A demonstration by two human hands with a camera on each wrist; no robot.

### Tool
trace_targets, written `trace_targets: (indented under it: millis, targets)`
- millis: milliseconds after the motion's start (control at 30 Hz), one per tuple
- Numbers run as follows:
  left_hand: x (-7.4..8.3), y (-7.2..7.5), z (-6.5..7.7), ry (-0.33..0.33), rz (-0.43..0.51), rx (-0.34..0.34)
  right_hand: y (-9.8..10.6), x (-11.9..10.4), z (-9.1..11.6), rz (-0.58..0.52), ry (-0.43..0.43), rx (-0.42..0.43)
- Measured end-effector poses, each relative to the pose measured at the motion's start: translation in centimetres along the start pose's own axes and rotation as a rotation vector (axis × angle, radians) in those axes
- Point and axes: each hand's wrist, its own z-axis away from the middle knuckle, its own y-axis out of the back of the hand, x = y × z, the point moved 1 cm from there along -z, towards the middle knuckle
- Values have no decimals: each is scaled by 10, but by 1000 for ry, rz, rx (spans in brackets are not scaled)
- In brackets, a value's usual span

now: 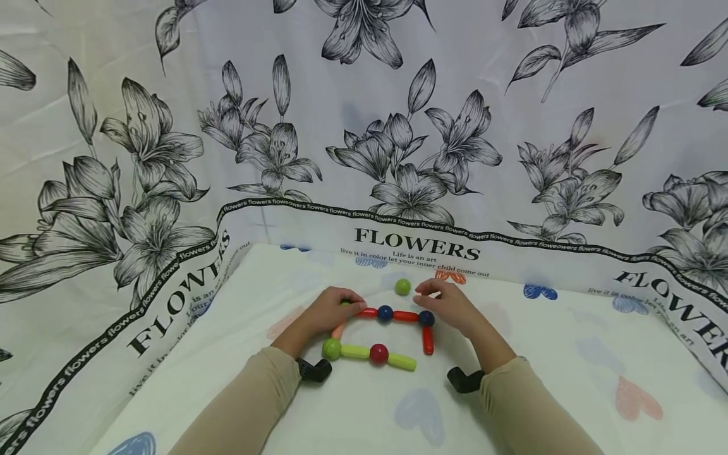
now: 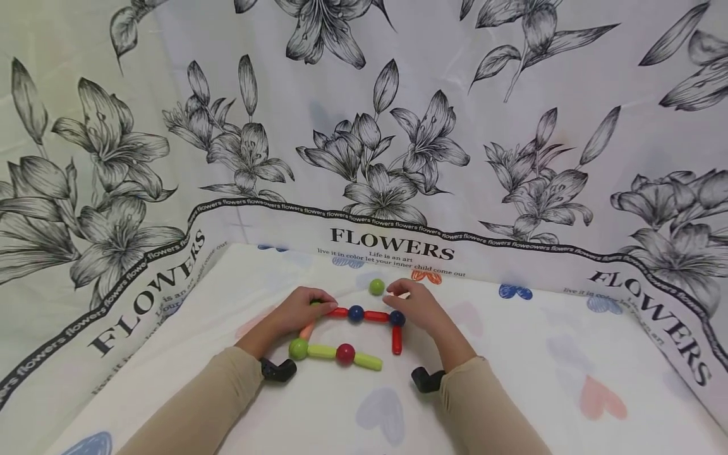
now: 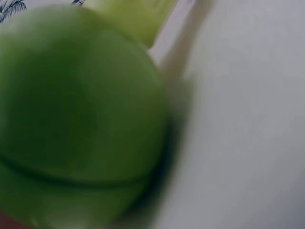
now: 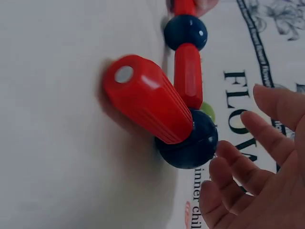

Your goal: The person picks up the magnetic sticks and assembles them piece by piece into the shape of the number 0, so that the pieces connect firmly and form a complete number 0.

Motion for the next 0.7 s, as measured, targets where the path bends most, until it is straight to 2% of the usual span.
trace_targets:
  millis: [233,400,500,633,700]
  targets:
    - [-1,-2,2,11,9,-11,-12,-10,-25,68,51,-114]
    - [1,-2,-1,4,6,-13,-17,-14,-35,188,99,-191]
    - [2,-1,-1,5,6,-10,-17,-14,-36,238,72,-160]
    - [2,0,-1,1,-8,-8,-15,-11,-34,240,40,-89]
    - [3,0,-1,-3,-16,-11,-13,-7,-33,250,38,-79]
